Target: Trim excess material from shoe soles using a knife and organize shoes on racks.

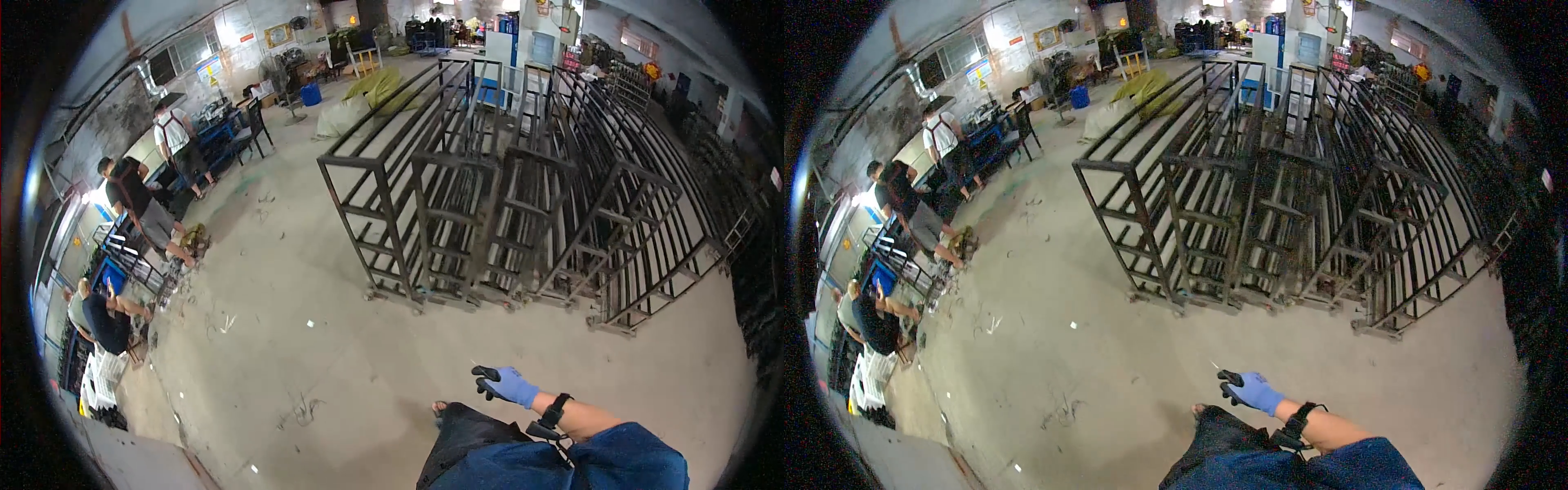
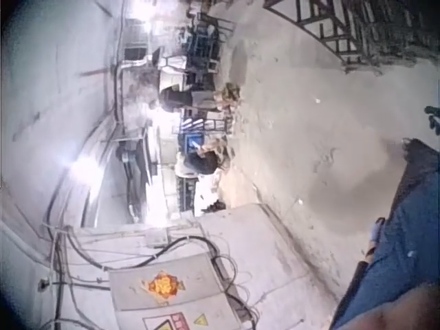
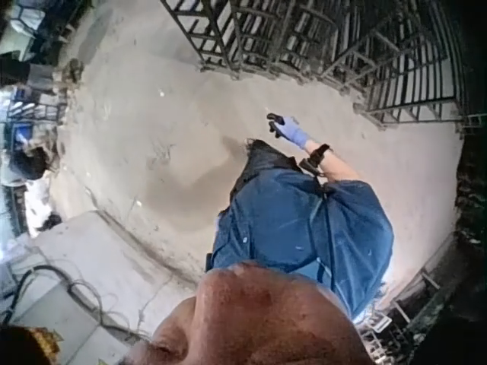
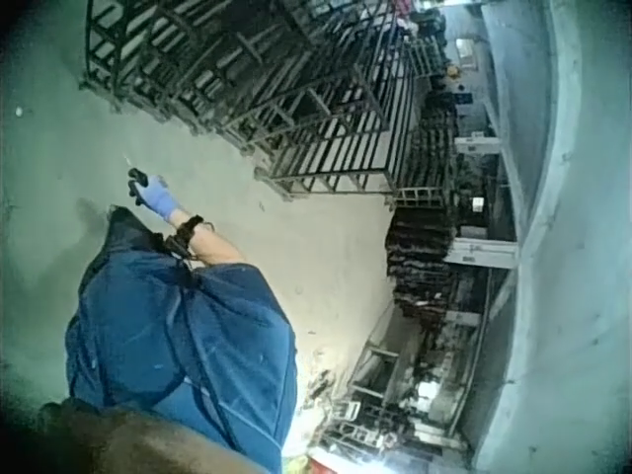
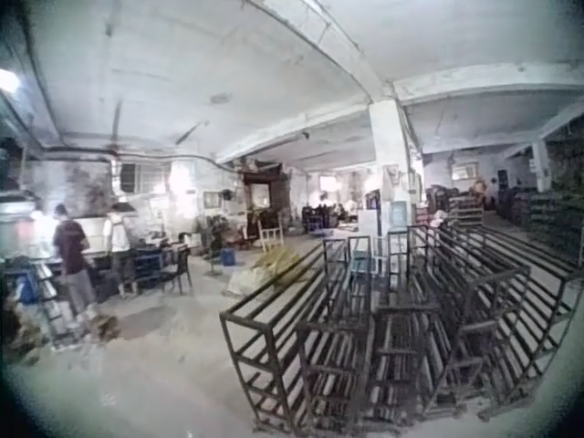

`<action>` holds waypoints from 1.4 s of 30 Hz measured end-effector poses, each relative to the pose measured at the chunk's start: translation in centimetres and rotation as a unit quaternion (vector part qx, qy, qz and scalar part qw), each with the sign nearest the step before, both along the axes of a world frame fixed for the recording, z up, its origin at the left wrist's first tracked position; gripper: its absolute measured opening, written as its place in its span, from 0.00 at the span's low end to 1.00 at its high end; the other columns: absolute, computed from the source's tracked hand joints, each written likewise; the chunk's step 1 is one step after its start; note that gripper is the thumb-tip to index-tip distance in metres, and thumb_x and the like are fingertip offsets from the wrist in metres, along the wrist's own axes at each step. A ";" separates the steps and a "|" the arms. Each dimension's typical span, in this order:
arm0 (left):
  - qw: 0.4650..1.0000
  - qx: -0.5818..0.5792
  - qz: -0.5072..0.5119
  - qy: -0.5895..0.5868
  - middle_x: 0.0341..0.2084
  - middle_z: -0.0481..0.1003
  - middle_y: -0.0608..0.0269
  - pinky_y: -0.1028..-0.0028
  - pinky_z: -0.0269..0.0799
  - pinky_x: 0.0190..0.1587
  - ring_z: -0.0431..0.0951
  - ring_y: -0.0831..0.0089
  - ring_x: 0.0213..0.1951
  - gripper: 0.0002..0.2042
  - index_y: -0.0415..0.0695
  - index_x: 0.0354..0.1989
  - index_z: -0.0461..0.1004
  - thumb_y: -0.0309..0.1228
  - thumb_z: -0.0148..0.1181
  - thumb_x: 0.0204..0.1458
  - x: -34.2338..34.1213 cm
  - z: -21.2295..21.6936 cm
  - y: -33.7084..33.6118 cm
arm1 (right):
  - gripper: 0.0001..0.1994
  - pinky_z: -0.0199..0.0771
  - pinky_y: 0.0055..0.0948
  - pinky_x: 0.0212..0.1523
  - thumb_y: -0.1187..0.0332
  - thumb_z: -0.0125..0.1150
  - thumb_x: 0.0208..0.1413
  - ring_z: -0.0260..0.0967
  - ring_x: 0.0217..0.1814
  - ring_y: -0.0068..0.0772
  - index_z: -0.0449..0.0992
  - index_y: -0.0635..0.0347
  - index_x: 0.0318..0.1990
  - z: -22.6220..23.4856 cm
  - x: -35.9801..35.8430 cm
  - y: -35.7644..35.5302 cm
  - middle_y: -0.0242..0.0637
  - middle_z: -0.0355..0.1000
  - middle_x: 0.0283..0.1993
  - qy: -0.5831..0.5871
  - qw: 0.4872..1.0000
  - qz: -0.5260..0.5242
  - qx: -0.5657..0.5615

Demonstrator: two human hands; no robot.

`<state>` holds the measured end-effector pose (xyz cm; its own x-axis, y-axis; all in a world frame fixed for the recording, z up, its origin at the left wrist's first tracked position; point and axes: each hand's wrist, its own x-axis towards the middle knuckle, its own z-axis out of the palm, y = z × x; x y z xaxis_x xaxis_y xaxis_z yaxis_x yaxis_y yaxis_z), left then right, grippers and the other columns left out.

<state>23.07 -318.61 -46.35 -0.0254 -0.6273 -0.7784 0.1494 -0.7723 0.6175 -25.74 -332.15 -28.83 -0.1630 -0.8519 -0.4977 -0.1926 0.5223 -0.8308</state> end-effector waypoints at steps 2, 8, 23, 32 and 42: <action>1.000 -0.010 -0.012 0.001 0.25 0.74 0.66 0.76 0.66 0.25 0.72 0.76 0.24 0.13 0.42 0.43 0.75 0.35 0.58 0.53 -0.5 0.5 -7.0 | 0.22 0.74 0.23 0.31 0.59 0.55 0.58 0.73 0.25 0.22 0.68 0.53 0.59 1.2 -1.0 -7.6 0.34 0.77 0.32 0.016 1.000 0.007 -0.015; 1.000 -0.012 -0.021 -0.006 0.25 0.74 0.66 0.76 0.65 0.24 0.72 0.76 0.23 0.12 0.42 0.42 0.75 0.35 0.58 0.53 1.3 0.7 -21.8 | 0.24 0.69 0.37 0.30 0.50 0.54 0.54 0.72 0.26 0.41 0.72 0.55 0.53 7.2 0.2 -26.8 0.44 0.73 0.27 0.204 0.962 0.095 -0.155; 0.991 -0.030 -0.122 -0.049 0.24 0.74 0.67 0.77 0.63 0.22 0.72 0.75 0.23 0.09 0.44 0.38 0.76 0.33 0.57 0.53 13.8 3.3 -71.5 | 0.25 0.69 0.40 0.48 0.73 0.61 0.44 0.69 0.45 0.52 0.70 0.60 0.55 16.9 3.0 -57.1 0.49 0.72 0.44 0.415 0.819 -0.195 -0.344; 0.989 -0.071 -0.084 -0.095 0.26 0.76 0.64 0.79 0.60 0.22 0.73 0.75 0.24 0.05 0.46 0.32 0.76 0.32 0.55 0.54 8.2 5.2 -99.9 | 0.23 0.66 0.39 0.54 0.78 0.59 0.45 0.68 0.51 0.51 0.70 0.67 0.53 17.0 0.9 -75.6 0.51 0.71 0.49 0.559 0.683 -0.278 -0.379; 0.969 -0.034 -0.242 -0.039 0.16 0.68 0.70 0.72 0.57 0.20 0.68 0.74 0.18 0.05 0.45 0.27 0.75 0.31 0.56 0.52 2.6 3.5 -122.9 | 0.16 0.66 0.32 0.54 0.77 0.57 0.53 0.69 0.52 0.42 0.70 0.69 0.50 13.1 -2.3 -86.4 0.51 0.72 0.49 0.356 0.749 -0.538 -0.152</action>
